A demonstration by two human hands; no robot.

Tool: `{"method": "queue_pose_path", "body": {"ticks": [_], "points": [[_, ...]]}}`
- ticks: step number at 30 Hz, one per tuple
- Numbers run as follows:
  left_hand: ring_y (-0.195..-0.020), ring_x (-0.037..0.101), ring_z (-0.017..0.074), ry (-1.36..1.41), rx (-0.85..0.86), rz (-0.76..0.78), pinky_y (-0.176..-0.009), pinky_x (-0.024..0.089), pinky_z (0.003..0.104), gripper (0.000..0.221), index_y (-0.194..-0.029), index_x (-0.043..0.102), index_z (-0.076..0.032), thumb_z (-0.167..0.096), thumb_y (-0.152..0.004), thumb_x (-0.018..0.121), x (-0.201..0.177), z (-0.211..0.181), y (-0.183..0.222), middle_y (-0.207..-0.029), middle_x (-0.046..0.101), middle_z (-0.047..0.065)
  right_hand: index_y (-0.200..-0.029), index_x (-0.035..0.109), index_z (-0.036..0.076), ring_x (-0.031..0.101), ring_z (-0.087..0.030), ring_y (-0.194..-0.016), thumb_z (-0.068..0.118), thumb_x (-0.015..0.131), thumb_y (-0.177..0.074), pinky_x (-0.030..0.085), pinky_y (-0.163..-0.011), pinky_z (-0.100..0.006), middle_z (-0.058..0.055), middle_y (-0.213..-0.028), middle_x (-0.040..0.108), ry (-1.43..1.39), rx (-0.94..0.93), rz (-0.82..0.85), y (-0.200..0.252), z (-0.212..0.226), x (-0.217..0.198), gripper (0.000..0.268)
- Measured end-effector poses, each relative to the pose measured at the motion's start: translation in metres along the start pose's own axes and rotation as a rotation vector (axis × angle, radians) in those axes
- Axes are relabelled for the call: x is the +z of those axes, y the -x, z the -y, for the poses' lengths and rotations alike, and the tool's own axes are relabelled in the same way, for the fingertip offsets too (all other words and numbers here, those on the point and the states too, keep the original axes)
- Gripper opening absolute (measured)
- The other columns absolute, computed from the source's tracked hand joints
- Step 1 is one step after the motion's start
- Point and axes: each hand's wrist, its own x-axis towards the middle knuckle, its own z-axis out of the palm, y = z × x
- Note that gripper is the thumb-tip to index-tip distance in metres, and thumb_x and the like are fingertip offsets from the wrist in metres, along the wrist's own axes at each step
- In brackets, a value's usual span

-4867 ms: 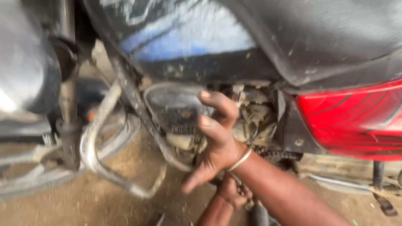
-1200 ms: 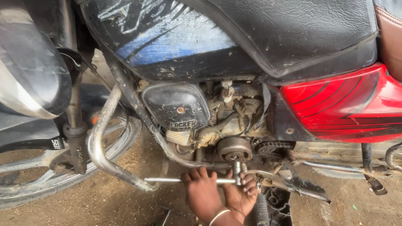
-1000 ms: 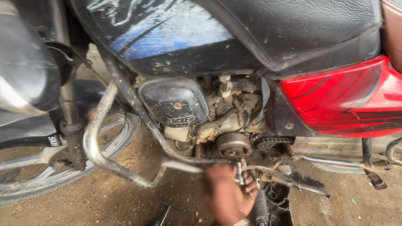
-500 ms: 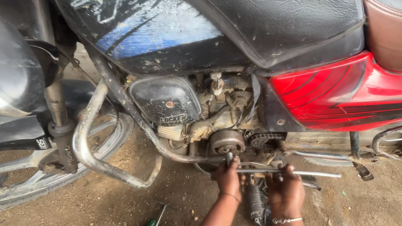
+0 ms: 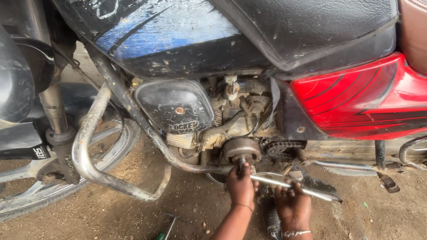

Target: Using wrenches and a screwdriver to work on a motorcycle engine or transmission component.

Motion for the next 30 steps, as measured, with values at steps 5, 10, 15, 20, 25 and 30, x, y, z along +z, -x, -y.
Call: {"method": "queue_pose_path", "body": {"ticks": [5, 10, 15, 20, 25, 30], "points": [[-0.046, 0.057, 0.0097, -0.014, 0.053, 0.019, -0.040, 0.046, 0.024, 0.025, -0.094, 0.066, -0.001, -0.024, -0.100, 0.060, 0.000, 0.008, -0.003, -0.075, 0.068, 0.008, -0.099, 0.057, 0.009, 0.054, -0.009, -0.079, 0.017, 0.043, -0.108, 0.051, -0.077, -0.023, 0.000, -0.083, 0.059, -0.049, 0.090, -0.121, -0.026, -0.010, -0.020, 0.018], [-0.046, 0.054, 0.0106, 0.124, -0.105, 0.022, -0.039, 0.045, 0.025, 0.029, -0.096, 0.066, -0.005, -0.031, -0.103, 0.054, 0.001, -0.006, 0.001, -0.075, 0.068, 0.005, -0.100, 0.053, 0.008, 0.051, -0.013, -0.069, 0.022, 0.051, -0.113, 0.050, -0.067, -0.027, -0.004, -0.083, 0.056, 0.127, -0.187, 0.167, -0.024, -0.007, -0.021, 0.019], [-0.047, 0.054, 0.0136, 0.316, -0.246, -0.023, -0.041, 0.044, 0.027, 0.038, -0.098, 0.063, -0.004, -0.035, -0.105, 0.043, 0.005, -0.007, 0.001, -0.073, 0.065, 0.009, -0.132, 0.057, 0.008, 0.062, -0.012, -0.083, 0.012, 0.054, -0.101, 0.052, -0.074, -0.026, -0.005, -0.100, 0.068, 0.522, -0.653, 0.329, 0.084, -0.001, 0.062, 0.032], [-0.060, 0.061, 0.0172, 0.754, -0.378, 0.284, -0.055, 0.050, 0.029, 0.051, -0.105, 0.060, -0.002, -0.045, -0.106, 0.032, -0.004, 0.027, -0.016, -0.082, 0.067, 0.011, -0.124, 0.058, 0.002, 0.058, -0.031, -0.102, 0.007, 0.069, -0.084, 0.048, -0.089, -0.039, -0.017, -0.107, 0.061, 1.149, -1.504, 0.672, 0.088, -0.061, 0.079, 0.042], [-0.059, 0.064, 0.0182, 1.166, -0.384, 0.568, -0.053, 0.053, 0.031, 0.051, -0.095, 0.064, -0.002, -0.048, -0.102, 0.043, -0.017, 0.055, -0.027, -0.074, 0.067, 0.010, -0.116, 0.074, 0.013, 0.060, -0.030, -0.098, -0.005, 0.065, -0.074, 0.042, -0.087, -0.049, -0.008, -0.093, 0.067, 1.849, -1.430, 1.224, 0.075, -0.138, 0.070, 0.046], [-0.060, 0.065, 0.0186, 1.220, -0.381, 0.597, -0.053, 0.053, 0.032, 0.042, -0.093, 0.064, -0.004, -0.043, -0.099, 0.050, -0.023, 0.054, -0.024, -0.075, 0.068, 0.010, -0.112, 0.072, 0.009, 0.063, -0.034, -0.101, 0.000, 0.067, -0.076, 0.044, -0.088, -0.051, -0.014, -0.100, 0.066, 1.912, -1.175, 1.355, 0.074, -0.143, 0.070, 0.038]]}}
